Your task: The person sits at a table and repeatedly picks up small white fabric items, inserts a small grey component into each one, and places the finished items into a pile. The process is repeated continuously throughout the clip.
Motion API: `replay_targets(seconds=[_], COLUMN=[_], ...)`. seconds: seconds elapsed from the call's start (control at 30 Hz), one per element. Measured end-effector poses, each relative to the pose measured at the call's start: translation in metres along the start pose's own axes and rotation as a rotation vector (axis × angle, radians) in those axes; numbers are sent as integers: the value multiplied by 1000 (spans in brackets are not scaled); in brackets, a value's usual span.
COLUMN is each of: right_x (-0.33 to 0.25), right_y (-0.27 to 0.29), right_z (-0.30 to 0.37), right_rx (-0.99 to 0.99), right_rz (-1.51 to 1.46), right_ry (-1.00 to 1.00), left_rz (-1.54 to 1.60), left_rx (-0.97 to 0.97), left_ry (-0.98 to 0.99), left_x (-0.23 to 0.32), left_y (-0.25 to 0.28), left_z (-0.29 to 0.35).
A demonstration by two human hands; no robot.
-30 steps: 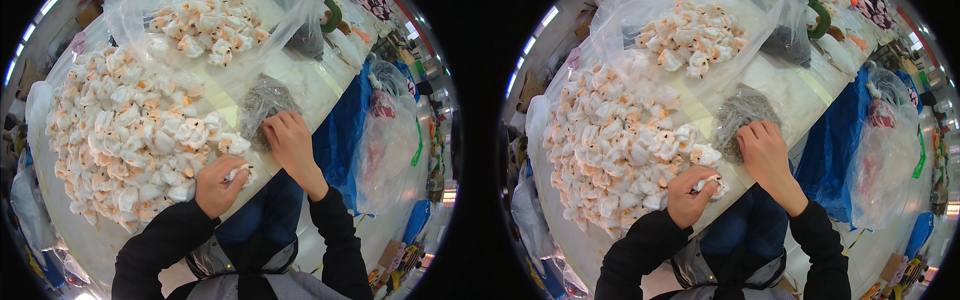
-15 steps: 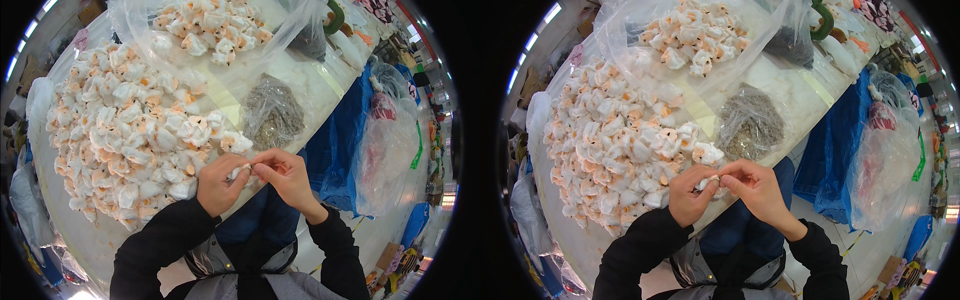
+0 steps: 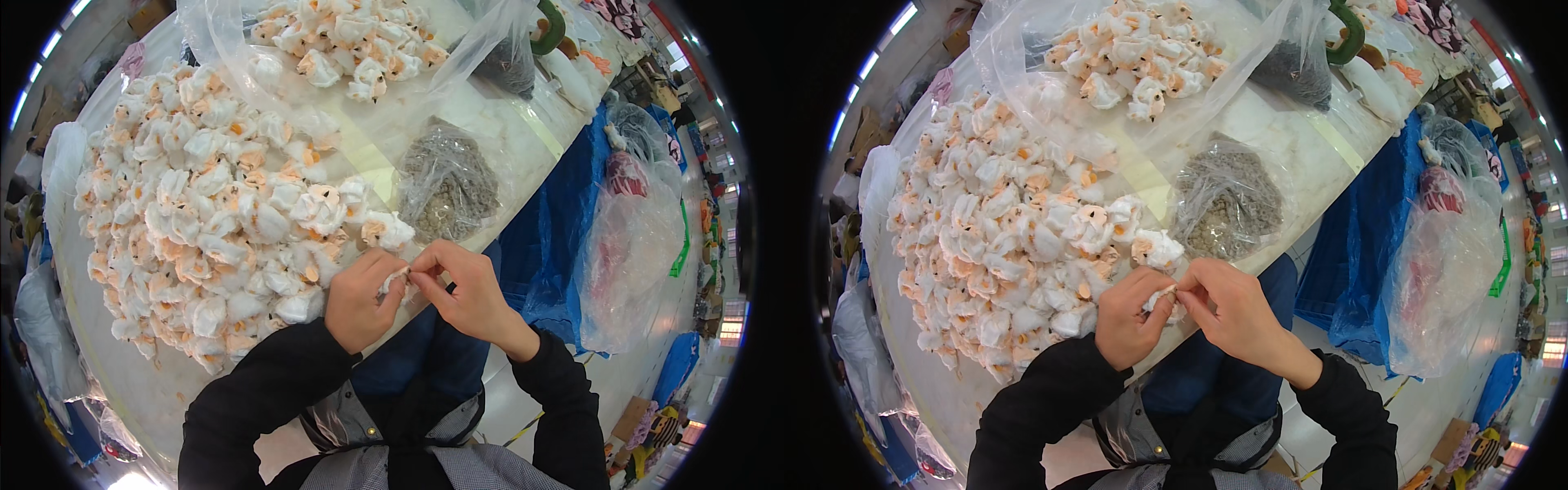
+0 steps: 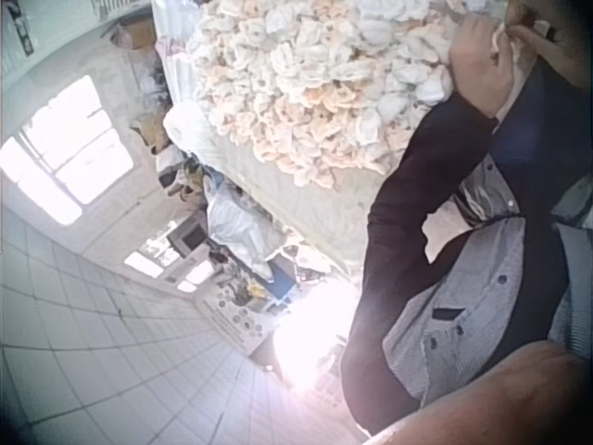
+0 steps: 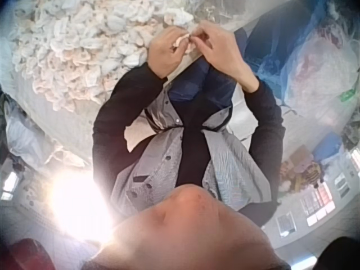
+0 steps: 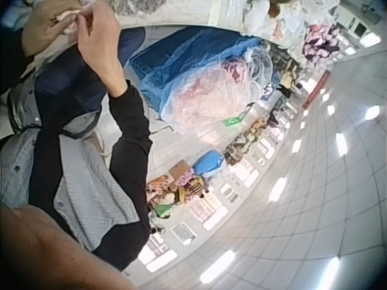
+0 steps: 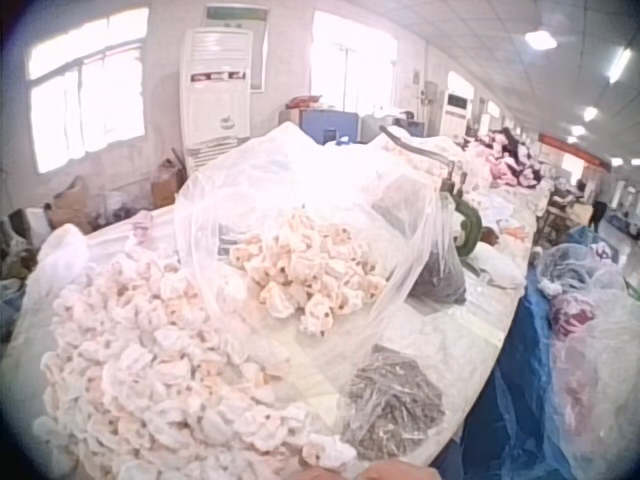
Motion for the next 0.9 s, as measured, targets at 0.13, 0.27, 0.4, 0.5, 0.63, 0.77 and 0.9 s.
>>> replay_targets(seconds=[0.13,0.27,0.4,0.5,0.63,0.77,0.9], right_x=[0,4,2,3,-9,1,-3], right_y=[-2,-6,-8,-6,7,14,-2], right_z=[0,0,0,2,7,38,44], right_rx=[-1,-21,2,22,146,479,504], right_rz=[12,-38,17,36,44,-57,33], right_ry=[27,-13,45,56,59,-55,-25], left_rz=[-51,-71,-71,-82,25,138,340], left_rx=[-5,6,11,2,26,41,36], left_ry=[-11,-55,-54,-51,-74,-7,35], left_x=[1,2,2,2,4,11,-2], left_y=[-1,-2,-1,-2,0,9,10], left_z=[1,2,3,3,0,-5,-3])
Point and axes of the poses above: each hand's wrist, its own z-axis away from the middle knuckle, its own y-axis out of the back of the hand, x = y × z, the point moved 8 cm from there along -z, towards the middle knuckle, and after that the axes turned 4 degrees about y, right-handed, at the moved point
